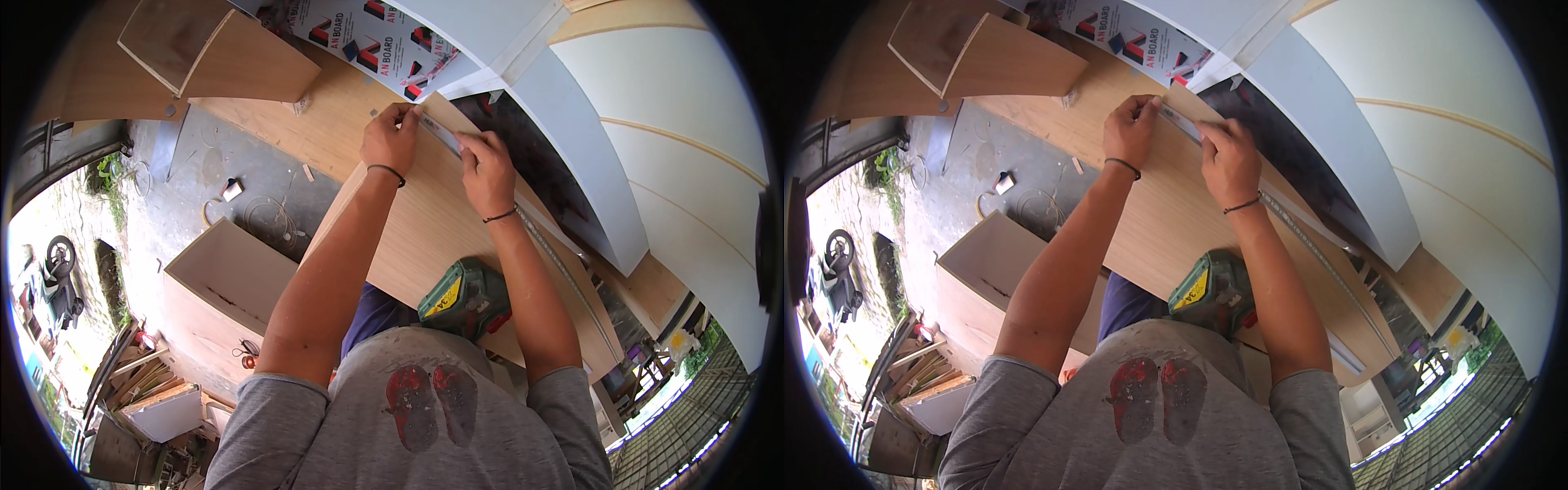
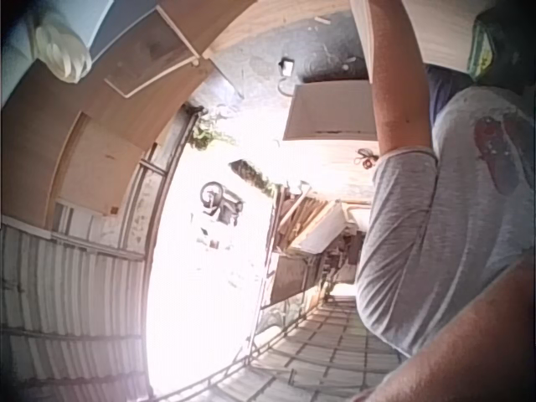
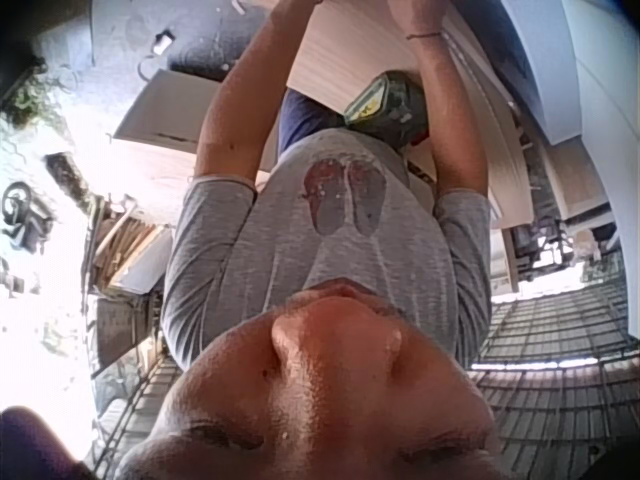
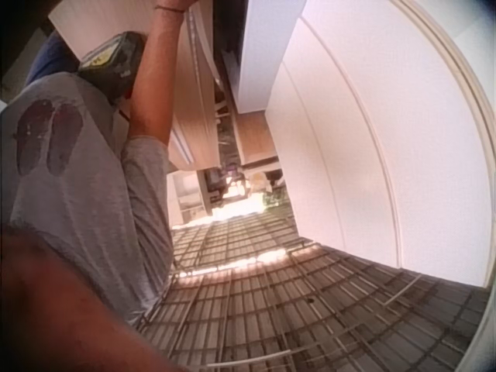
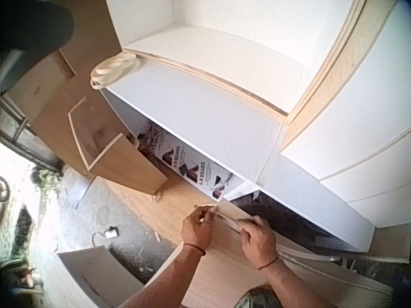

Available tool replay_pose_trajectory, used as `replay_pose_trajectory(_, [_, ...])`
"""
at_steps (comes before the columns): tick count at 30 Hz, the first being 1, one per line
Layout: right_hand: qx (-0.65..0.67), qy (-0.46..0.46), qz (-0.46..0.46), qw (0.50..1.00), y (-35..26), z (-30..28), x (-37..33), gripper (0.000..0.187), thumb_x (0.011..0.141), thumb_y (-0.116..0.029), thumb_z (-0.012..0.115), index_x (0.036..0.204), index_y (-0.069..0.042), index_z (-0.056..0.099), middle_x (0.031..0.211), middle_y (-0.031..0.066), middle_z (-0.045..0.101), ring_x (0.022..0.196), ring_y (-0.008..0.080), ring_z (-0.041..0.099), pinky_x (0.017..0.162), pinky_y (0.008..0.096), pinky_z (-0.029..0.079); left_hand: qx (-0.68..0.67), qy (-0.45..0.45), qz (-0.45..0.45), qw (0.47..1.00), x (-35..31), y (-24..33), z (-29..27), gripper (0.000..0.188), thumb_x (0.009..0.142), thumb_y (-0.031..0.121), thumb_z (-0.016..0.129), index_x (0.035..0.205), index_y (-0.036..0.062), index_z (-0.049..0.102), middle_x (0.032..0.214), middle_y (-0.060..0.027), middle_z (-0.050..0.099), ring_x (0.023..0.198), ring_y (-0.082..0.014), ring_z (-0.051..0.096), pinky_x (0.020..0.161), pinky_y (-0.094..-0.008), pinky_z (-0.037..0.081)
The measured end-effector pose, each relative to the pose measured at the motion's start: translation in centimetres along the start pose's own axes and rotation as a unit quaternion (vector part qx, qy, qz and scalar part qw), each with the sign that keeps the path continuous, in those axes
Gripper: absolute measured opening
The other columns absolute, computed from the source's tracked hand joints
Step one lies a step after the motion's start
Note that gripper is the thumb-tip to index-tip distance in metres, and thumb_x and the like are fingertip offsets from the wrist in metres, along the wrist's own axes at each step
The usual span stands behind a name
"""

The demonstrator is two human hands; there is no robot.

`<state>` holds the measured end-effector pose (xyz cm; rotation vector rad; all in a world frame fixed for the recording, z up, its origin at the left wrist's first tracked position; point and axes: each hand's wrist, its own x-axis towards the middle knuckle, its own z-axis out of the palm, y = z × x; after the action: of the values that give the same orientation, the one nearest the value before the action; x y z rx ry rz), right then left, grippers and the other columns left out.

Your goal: The person measures a curved wooden panel using a tape measure and aligns a white LED strip along the edge. The person then measures and positions a second LED strip on a separate wooden component within a workshop environment.

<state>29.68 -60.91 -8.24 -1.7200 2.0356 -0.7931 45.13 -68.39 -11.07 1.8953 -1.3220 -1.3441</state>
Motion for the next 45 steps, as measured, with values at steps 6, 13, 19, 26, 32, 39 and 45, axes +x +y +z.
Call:
replay_pose_trajectory(6, [-0.032, 0.014, -0.021, 0.999, 0.0, 0.2, -0.1, 0.023, 0.084, -0.005, 0.069, 0.103, -0.015, 0.076, 0.09, 0.0055, 0.065, 0.086, 0.0301, 0.062, 0.074, 0.0401, 0.052, 0.009, 0.0, -0.003, 1.0, -0.1, 0.3, 0.0, 0.037, 0.091, 0.046, 0.063, 0.106, 0.0157, 0.076, 0.102, -0.0073, 0.076, 0.094, -0.0279, 0.071, 0.083, -0.0381, 0.053])
replay_pose_trajectory(13, [-0.067, 0.009, -0.062, 0.996, -0.3, 1.1, 1.2, 0.023, 0.083, -0.008, 0.071, 0.104, -0.016, 0.075, 0.091, 0.0047, 0.064, 0.086, 0.0304, 0.062, 0.071, 0.0422, 0.051, 0.068, 0.054, 0.039, 0.995, -0.9, 1.0, 0.2, 0.029, 0.094, 0.041, 0.062, 0.103, 0.0172, 0.075, 0.1, -0.0067, 0.075, 0.091, -0.0289, 0.071, 0.077, -0.0389, 0.054])
replay_pose_trajectory(19, [-0.044, 0.027, -0.131, 0.99, -1.0, 2.5, 2.8, 0.021, 0.084, -0.005, 0.069, 0.104, -0.01, 0.074, 0.09, 0.0077, 0.064, 0.082, 0.0315, 0.062, 0.071, 0.0421, 0.051, 0.011, 0.009, 0.035, 0.999, -1.2, 1.1, 0.0, 0.026, 0.088, 0.032, 0.069, 0.104, 0.0115, 0.075, 0.1, -0.0122, 0.075, 0.094, -0.0296, 0.072, 0.082, -0.0374, 0.054])
replay_pose_trajectory(26, [0.078, -0.055, -0.004, 0.995, -2.8, 1.2, 3.1, 0.022, 0.088, 0.0, 0.063, 0.106, -0.005, 0.074, 0.094, 0.0125, 0.07, 0.087, 0.0324, 0.065, 0.075, 0.0409, 0.052, -0.054, -0.025, 0.125, 0.99, -1.7, -0.3, -1.7, 0.037, 0.081, 0.024, 0.072, 0.113, 0.0051, 0.07, 0.108, -0.0189, 0.072, 0.1, -0.0331, 0.071, 0.086, -0.0385, 0.055])
replay_pose_trajectory(32, [0.064, -0.086, 0.031, 0.994, -3.0, 0.9, 3.2, 0.023, 0.089, 0.002, 0.06, 0.107, -0.004, 0.073, 0.095, 0.0132, 0.071, 0.087, 0.0314, 0.066, 0.076, 0.0389, 0.052, -0.042, -0.01, 0.117, 0.992, -1.8, 0.3, -0.9, 0.034, 0.08, 0.023, 0.072, 0.11, 0.0072, 0.072, 0.106, -0.0137, 0.073, 0.097, -0.0321, 0.071, 0.082, -0.0386, 0.056])
replay_pose_trajectory(39, [0.049, -0.085, 0.031, 0.995, -3.0, 0.8, 3.1, 0.02, 0.092, 0.0, 0.06, 0.108, -0.003, 0.072, 0.095, 0.0116, 0.071, 0.089, 0.03, 0.065, 0.079, 0.0389, 0.051, -0.024, 0.018, 0.104, 0.994, -2.0, 0.4, -0.2, 0.029, 0.081, 0.026, 0.074, 0.105, 0.0101, 0.072, 0.102, -0.0076, 0.073, 0.086, -0.0304, 0.071, 0.074, -0.0386, 0.055])
replay_pose_trajectory(45, [0.037, -0.079, 0.023, 0.996, -3.2, 0.9, 3.3, 0.018, 0.093, -0.001, 0.06, 0.106, -0.004, 0.072, 0.096, 0.011, 0.071, 0.087, 0.0303, 0.064, 0.078, 0.0398, 0.051, -0.019, 0.016, 0.084, 0.996, -2.0, 0.8, -0.4, 0.026, 0.083, 0.028, 0.074, 0.103, 0.0113, 0.072, 0.101, -0.0061, 0.073, 0.084, -0.0292, 0.07, 0.071, -0.0386, 0.055])
